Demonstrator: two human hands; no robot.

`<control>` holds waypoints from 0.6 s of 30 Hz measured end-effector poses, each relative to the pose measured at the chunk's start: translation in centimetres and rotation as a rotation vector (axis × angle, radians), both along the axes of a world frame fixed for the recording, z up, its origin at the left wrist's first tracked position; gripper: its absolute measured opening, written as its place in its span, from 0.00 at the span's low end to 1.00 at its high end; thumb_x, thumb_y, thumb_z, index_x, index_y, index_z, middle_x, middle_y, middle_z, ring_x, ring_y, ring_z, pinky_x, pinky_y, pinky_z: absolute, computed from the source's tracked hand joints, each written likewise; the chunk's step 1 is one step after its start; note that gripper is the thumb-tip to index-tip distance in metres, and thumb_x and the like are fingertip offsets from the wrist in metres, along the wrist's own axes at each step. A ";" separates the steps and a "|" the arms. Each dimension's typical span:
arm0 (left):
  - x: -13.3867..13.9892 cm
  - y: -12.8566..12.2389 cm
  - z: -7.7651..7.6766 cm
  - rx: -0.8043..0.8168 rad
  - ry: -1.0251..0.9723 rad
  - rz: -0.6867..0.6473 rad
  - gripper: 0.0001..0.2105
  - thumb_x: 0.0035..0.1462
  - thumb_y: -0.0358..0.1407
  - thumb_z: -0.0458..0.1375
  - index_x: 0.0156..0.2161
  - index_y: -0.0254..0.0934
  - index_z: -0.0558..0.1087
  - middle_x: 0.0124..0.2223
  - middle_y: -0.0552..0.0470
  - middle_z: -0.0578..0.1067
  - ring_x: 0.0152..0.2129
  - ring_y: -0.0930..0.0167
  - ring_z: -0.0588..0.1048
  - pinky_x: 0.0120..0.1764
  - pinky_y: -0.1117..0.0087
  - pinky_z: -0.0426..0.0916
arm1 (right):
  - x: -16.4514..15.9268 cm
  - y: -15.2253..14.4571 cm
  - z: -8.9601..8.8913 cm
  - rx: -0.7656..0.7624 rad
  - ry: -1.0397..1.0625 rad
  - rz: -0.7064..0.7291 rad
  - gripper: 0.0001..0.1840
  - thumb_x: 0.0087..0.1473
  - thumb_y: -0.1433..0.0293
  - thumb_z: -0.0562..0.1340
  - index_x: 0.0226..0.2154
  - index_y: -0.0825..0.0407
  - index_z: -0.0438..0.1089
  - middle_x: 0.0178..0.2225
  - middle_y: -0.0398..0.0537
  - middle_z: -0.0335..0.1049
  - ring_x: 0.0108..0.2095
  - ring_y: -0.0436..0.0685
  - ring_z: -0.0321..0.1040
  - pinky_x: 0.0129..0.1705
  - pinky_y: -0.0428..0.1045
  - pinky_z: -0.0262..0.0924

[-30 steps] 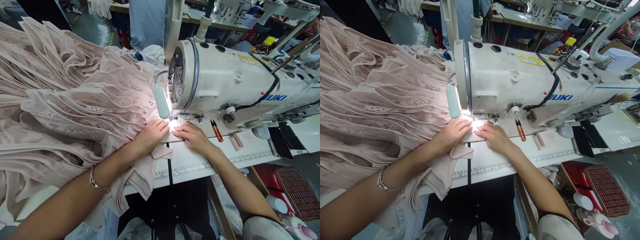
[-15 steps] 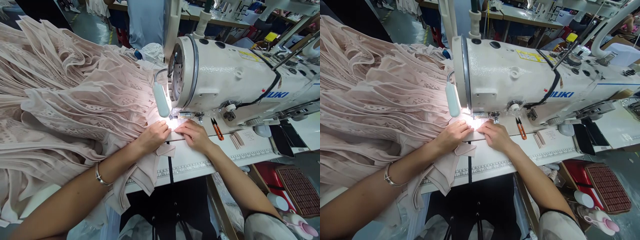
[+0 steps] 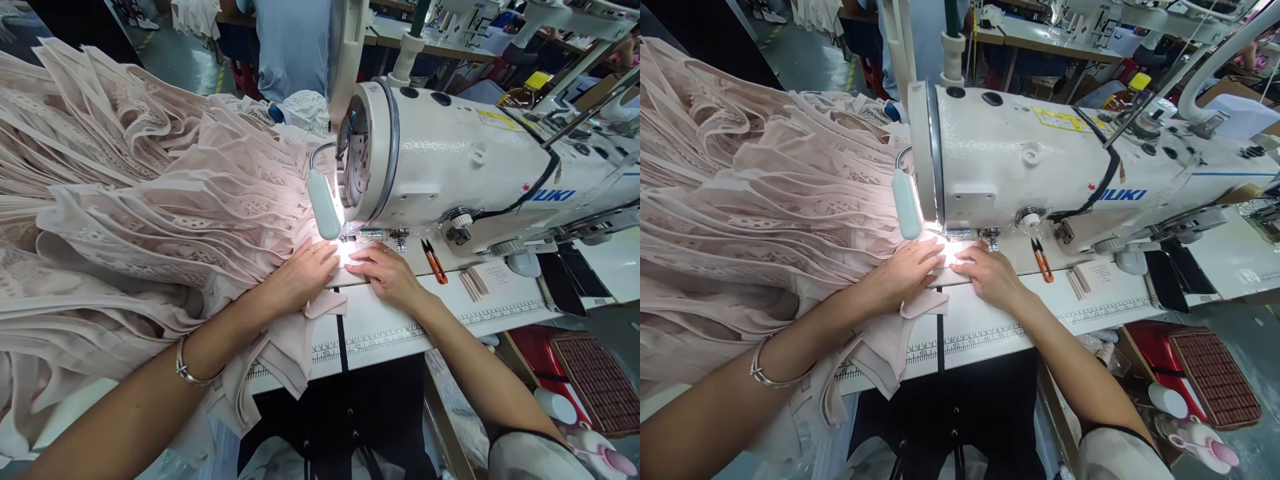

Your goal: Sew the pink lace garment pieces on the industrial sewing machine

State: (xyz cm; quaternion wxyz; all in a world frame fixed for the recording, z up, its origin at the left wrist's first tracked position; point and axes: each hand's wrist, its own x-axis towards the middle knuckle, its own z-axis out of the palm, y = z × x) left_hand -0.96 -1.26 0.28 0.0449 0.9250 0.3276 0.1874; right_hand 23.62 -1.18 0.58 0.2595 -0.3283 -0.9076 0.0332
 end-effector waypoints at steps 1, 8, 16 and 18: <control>0.0 0.0 0.0 0.005 0.004 0.003 0.07 0.67 0.28 0.51 0.45 0.35 0.70 0.57 0.41 0.73 0.57 0.59 0.70 0.57 0.53 0.68 | 0.1 0.0 -0.1 -0.005 -0.011 0.002 0.21 0.61 0.81 0.54 0.42 0.47 0.79 0.45 0.48 0.78 0.44 0.57 0.70 0.41 0.53 0.68; 0.1 0.2 0.3 0.010 -0.007 -0.007 0.12 0.70 0.29 0.45 0.45 0.34 0.71 0.56 0.39 0.74 0.54 0.59 0.72 0.54 0.53 0.70 | 0.5 0.0 -0.1 -0.075 -0.086 0.010 0.23 0.61 0.81 0.54 0.47 0.46 0.78 0.49 0.47 0.79 0.47 0.58 0.72 0.51 0.58 0.67; 0.3 0.6 -0.1 -0.029 -0.015 0.051 0.10 0.69 0.29 0.48 0.46 0.36 0.72 0.57 0.42 0.73 0.55 0.60 0.71 0.57 0.53 0.67 | -0.3 0.1 0.3 -0.094 -0.139 -0.069 0.23 0.61 0.80 0.53 0.48 0.46 0.78 0.46 0.48 0.79 0.47 0.59 0.71 0.48 0.57 0.67; 0.4 0.7 -0.1 -0.017 -0.013 0.065 0.09 0.68 0.29 0.49 0.47 0.36 0.71 0.57 0.43 0.73 0.54 0.61 0.71 0.58 0.52 0.66 | -0.5 0.2 0.4 -0.100 -0.149 -0.072 0.23 0.61 0.80 0.53 0.48 0.46 0.78 0.45 0.48 0.79 0.49 0.60 0.71 0.49 0.57 0.67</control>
